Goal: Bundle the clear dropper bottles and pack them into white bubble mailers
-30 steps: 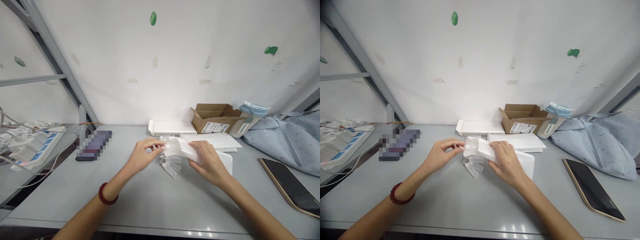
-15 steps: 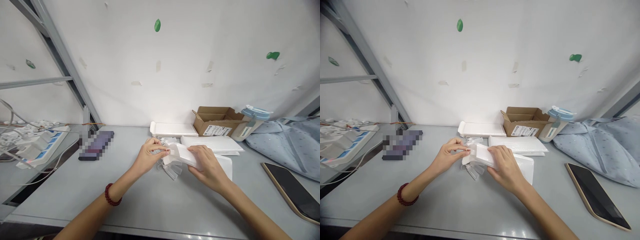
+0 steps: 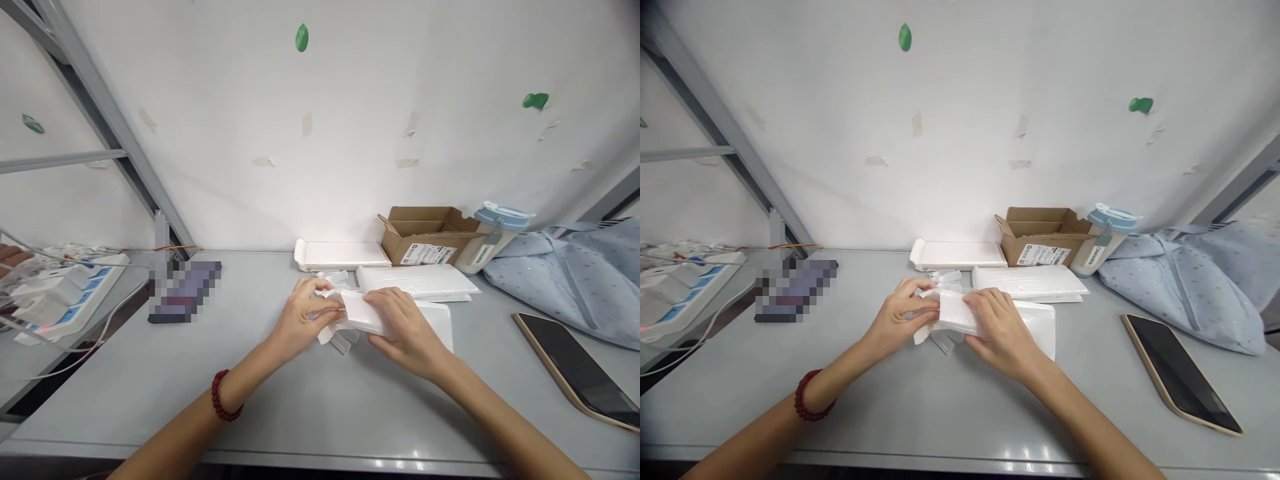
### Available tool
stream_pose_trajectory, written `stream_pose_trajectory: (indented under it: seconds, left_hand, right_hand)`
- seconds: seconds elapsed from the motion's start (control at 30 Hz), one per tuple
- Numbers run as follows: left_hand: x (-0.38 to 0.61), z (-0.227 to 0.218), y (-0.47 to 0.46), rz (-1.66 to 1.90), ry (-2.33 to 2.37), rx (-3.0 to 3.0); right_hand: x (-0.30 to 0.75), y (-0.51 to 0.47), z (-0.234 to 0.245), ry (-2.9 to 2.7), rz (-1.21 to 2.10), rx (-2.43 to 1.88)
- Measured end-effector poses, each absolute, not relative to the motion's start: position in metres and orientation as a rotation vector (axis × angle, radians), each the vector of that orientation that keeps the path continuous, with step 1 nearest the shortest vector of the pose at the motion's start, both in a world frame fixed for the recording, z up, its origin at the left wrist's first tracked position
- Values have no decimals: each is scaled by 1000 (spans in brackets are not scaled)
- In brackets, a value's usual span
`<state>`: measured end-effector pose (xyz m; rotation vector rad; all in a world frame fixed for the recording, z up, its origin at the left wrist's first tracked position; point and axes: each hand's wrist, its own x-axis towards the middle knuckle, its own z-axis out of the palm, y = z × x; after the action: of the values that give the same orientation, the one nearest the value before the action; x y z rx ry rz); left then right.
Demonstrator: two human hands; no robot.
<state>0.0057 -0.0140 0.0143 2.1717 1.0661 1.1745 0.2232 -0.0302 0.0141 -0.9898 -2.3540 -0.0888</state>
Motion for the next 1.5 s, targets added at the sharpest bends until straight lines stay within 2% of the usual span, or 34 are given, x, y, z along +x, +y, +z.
stream_pose_trajectory:
  seconds: [0.13, 0.27, 0.63, 0.97, 1.3, 1.5]
  left_hand:
    - [-1, 23, -14, 1260, 1027, 2147]
    - [-8, 31, -10, 1293, 1147, 1850]
    - [0, 28, -12, 745, 978, 1537]
    - [14, 23, -20, 867, 1064, 1515]
    - [14, 22, -19, 877, 875, 1061]
    - [10, 27, -15, 935, 734, 997]
  right_hand:
    - [229, -26, 16, -2307, -94, -1021]
    - [233, -23, 17, -2241, -108, -1046]
    - [225, -31, 13, -2378, -69, -874]
    - [220, -34, 18, -2426, -105, -771]
    - [217, -34, 10, -2431, -436, -865]
    - [214, -30, 1, -2352, -572, -921]
